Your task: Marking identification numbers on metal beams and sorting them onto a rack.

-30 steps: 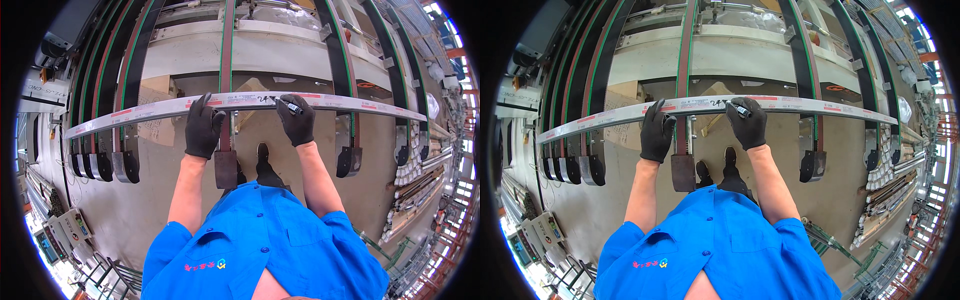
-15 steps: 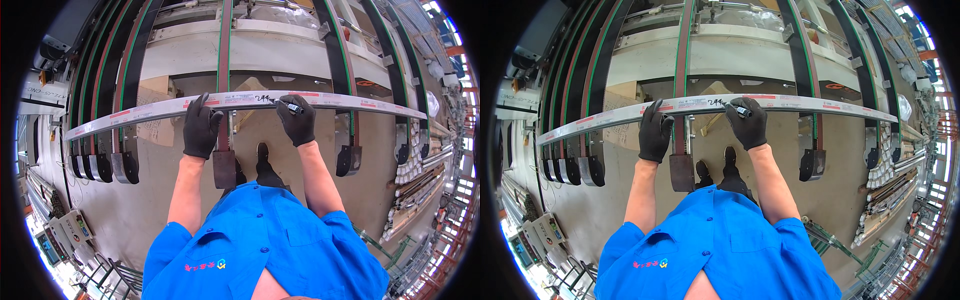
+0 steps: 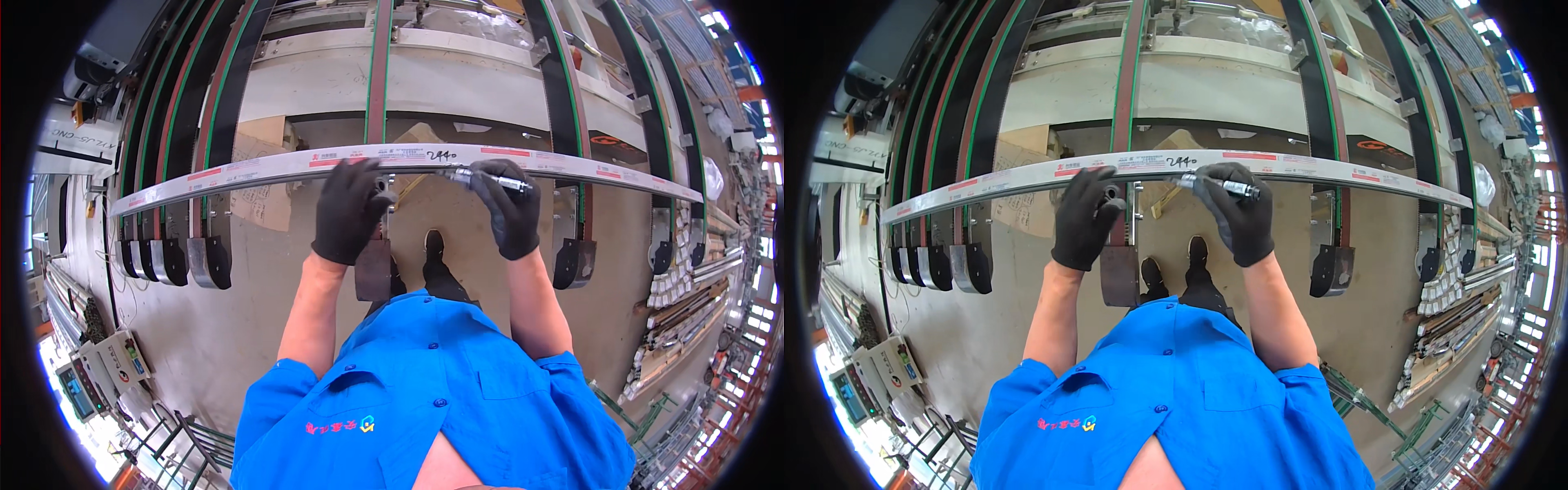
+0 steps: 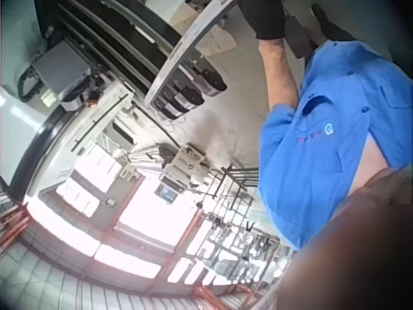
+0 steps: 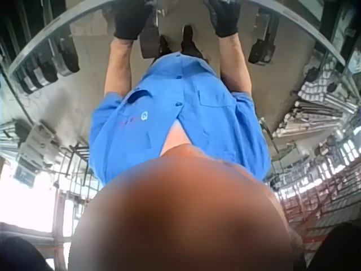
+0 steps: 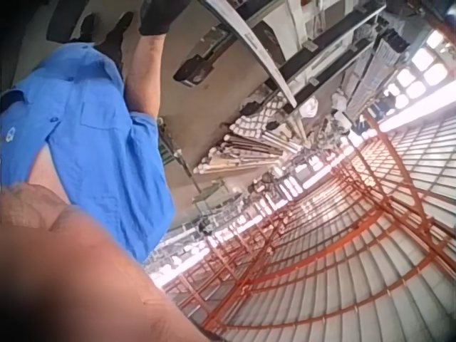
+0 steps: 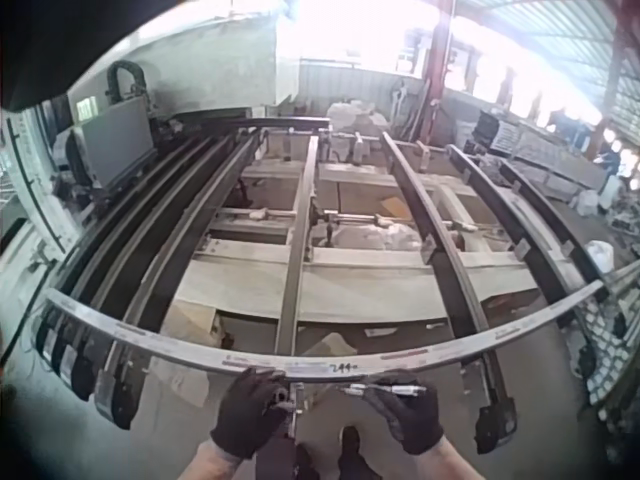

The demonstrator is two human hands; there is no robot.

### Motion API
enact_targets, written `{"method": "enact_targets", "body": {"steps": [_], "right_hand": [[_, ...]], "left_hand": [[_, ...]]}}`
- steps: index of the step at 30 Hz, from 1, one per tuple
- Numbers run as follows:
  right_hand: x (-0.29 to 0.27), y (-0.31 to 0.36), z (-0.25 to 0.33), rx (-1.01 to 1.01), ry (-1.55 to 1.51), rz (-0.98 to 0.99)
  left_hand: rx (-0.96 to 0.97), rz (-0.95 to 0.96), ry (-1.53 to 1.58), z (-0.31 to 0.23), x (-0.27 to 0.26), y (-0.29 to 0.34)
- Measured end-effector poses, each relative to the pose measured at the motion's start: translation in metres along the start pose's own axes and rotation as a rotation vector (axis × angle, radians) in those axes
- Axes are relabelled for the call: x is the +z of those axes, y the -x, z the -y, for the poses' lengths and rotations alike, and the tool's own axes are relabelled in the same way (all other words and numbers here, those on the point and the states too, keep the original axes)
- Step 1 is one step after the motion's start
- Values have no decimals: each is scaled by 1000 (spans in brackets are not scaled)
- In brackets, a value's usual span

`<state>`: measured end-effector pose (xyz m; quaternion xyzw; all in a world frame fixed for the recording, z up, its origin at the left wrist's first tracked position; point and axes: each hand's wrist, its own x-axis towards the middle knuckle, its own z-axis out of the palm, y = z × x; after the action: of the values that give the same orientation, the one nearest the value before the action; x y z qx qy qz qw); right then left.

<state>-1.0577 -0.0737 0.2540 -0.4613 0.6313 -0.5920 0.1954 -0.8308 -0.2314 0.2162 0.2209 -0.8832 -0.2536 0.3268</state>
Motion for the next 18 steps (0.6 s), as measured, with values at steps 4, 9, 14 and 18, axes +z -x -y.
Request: {"method": "enact_targets", "body": {"steps": [4,9,14,18], "right_hand": [[9,10,30,238,-416,42],[8,16,46,246,-388,95],[5,31,53,277,-343,193],[9,57,55,439,-350,154]], "left_hand": [[122,-33,-10,-28,-7,-13],[199,13,15,-49,-17,-20],[242,82,14,-67,-17,-7],[220,226,14,-80,-10,15]]}}
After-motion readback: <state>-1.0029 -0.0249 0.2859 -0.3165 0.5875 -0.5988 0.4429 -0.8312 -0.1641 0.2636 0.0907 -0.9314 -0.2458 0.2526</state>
